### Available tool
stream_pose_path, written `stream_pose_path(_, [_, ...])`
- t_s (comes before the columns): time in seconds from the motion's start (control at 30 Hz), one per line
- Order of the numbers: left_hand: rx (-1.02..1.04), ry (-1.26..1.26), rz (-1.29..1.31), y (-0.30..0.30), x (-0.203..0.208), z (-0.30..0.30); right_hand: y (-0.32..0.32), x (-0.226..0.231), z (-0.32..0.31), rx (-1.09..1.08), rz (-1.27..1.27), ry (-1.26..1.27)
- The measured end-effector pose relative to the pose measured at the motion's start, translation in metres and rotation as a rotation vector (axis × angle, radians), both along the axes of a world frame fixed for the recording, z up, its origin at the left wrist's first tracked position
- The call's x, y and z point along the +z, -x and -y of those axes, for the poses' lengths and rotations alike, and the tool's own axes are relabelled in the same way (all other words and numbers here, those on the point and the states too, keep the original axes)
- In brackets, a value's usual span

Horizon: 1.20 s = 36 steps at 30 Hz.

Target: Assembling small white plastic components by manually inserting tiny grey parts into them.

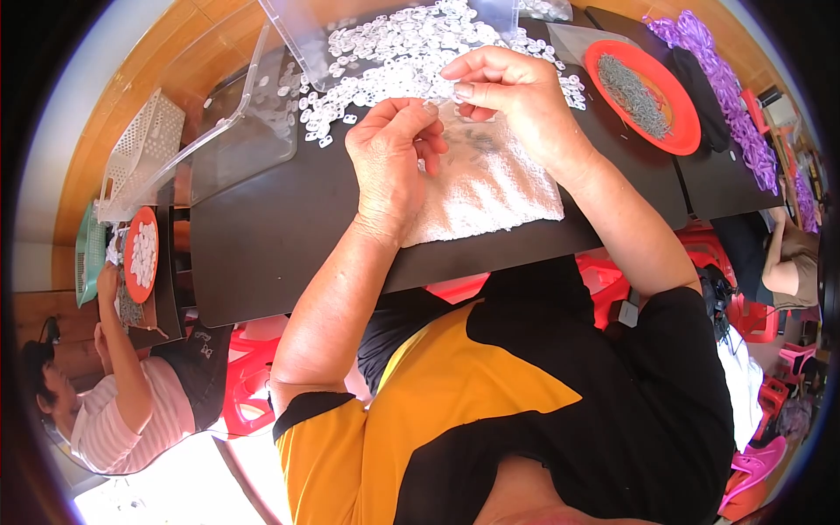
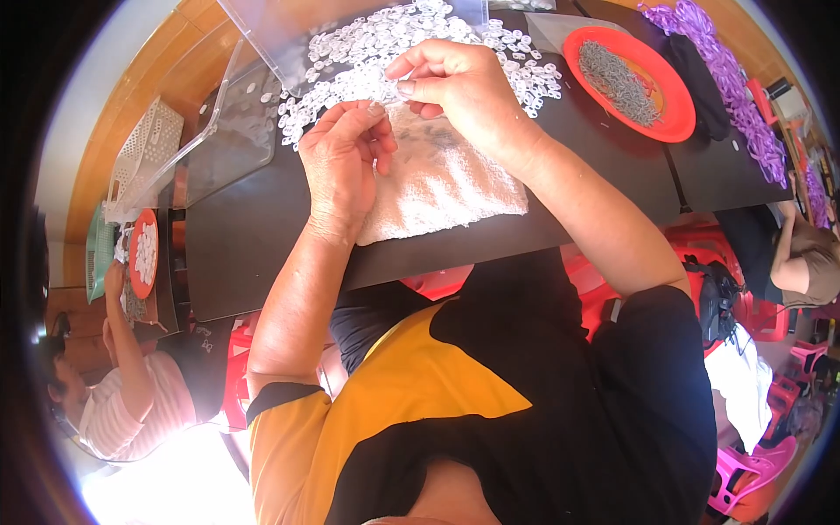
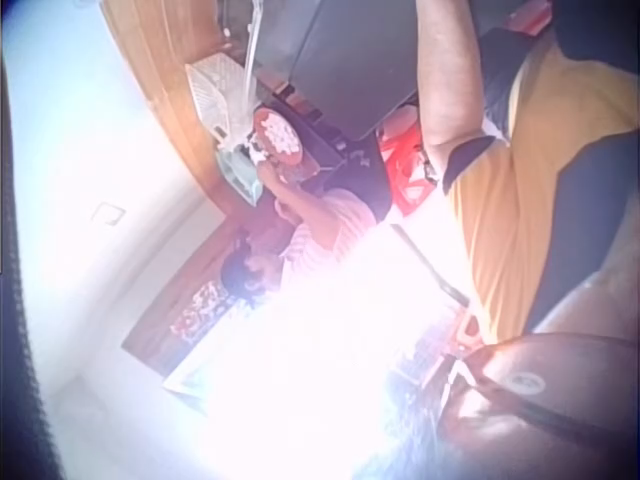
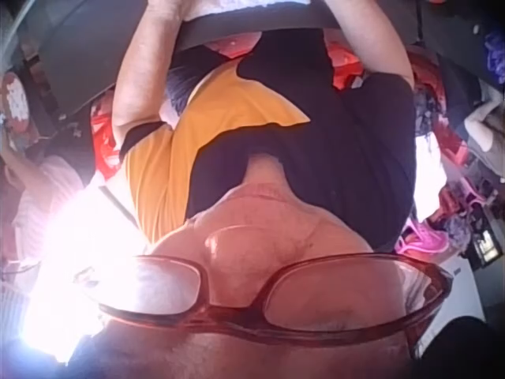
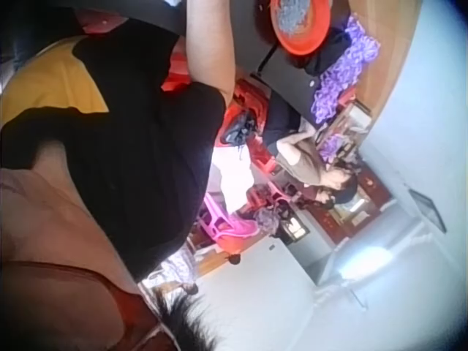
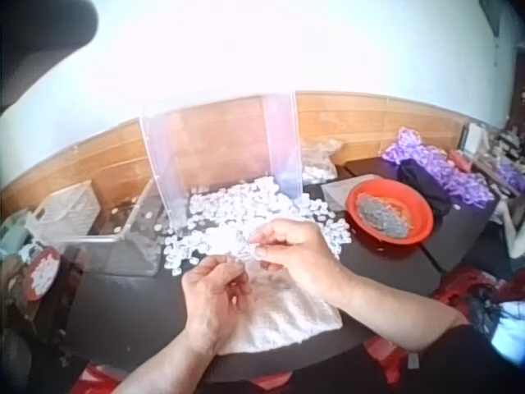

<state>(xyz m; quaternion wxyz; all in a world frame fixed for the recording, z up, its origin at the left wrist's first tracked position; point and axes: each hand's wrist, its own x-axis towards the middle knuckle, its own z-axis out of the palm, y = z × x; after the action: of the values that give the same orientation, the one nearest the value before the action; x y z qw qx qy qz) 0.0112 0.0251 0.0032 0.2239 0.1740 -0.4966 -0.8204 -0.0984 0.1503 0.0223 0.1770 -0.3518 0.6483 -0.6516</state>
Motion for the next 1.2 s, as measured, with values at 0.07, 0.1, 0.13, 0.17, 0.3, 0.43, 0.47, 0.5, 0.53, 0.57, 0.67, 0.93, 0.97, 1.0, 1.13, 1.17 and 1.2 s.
stream_pose_path(0.07, [-0.001,0.001,-0.008,0.000,-0.001,0.000,0.000,0.001,-0.002,-0.011,-0.013,0.017])
stream_pose_path(0.1, [-0.001,0.002,-0.009,0.000,0.000,0.000,0.000,0.002,-0.003,-0.021,-0.026,0.034])
stream_pose_path(0.13, [-0.006,0.000,-0.015,0.000,0.000,0.000,0.001,0.002,-0.003,-0.021,-0.027,0.035])
stream_pose_path(0.17, [-0.011,-0.003,-0.021,0.000,0.001,0.000,0.002,0.001,-0.004,-0.013,-0.039,0.026])
stream_pose_path(0.3, [-0.052,-0.031,-0.029,0.000,0.005,-0.001,-0.001,-0.001,-0.006,0.037,-0.054,0.036])
stream_pose_path(0.43, [-0.081,-0.058,-0.048,-0.001,0.004,0.001,-0.002,-0.002,-0.006,0.048,-0.154,0.018])
stream_pose_path(0.47, [-0.089,-0.064,-0.054,-0.001,0.004,0.001,-0.002,-0.005,-0.005,0.046,-0.179,0.044])
stream_pose_path(0.5, [-0.089,-0.063,-0.054,-0.001,0.004,0.001,-0.002,-0.006,-0.003,0.044,-0.204,0.070])
stream_pose_path(0.53, [-0.101,-0.058,-0.060,-0.001,0.004,0.001,-0.001,-0.006,-0.004,0.044,-0.204,0.070])
stream_pose_path(0.57, [-0.113,-0.052,-0.066,-0.001,0.003,0.001,-0.001,-0.006,-0.004,0.044,-0.241,0.046])
stream_pose_path(0.67, [-0.120,-0.034,-0.057,0.000,0.004,0.000,0.000,-0.006,-0.006,0.031,-0.296,0.022])
stream_pose_path(0.93, [-0.138,-0.031,-0.068,-0.001,0.003,0.001,-0.001,-0.008,-0.006,0.015,-0.348,0.032])
stream_pose_path(0.97, [-0.139,-0.025,-0.073,-0.001,0.003,0.001,-0.001,-0.008,-0.006,0.010,-0.358,0.030])
stream_pose_path(1.0, [-0.139,-0.025,-0.073,-0.001,0.003,0.000,-0.001,-0.008,-0.007,0.006,-0.368,0.027])
stream_pose_path(1.13, [-0.132,-0.013,-0.076,-0.001,0.005,-0.001,-0.001,-0.008,-0.007,-0.015,-0.420,0.034])
stream_pose_path(1.17, [-0.128,-0.005,-0.077,-0.001,0.005,-0.001,-0.002,-0.008,-0.007,-0.025,-0.458,0.040])
stream_pose_path(1.2, [-0.127,-0.004,-0.077,-0.001,0.005,-0.001,-0.003,-0.008,-0.006,-0.034,-0.495,0.046])
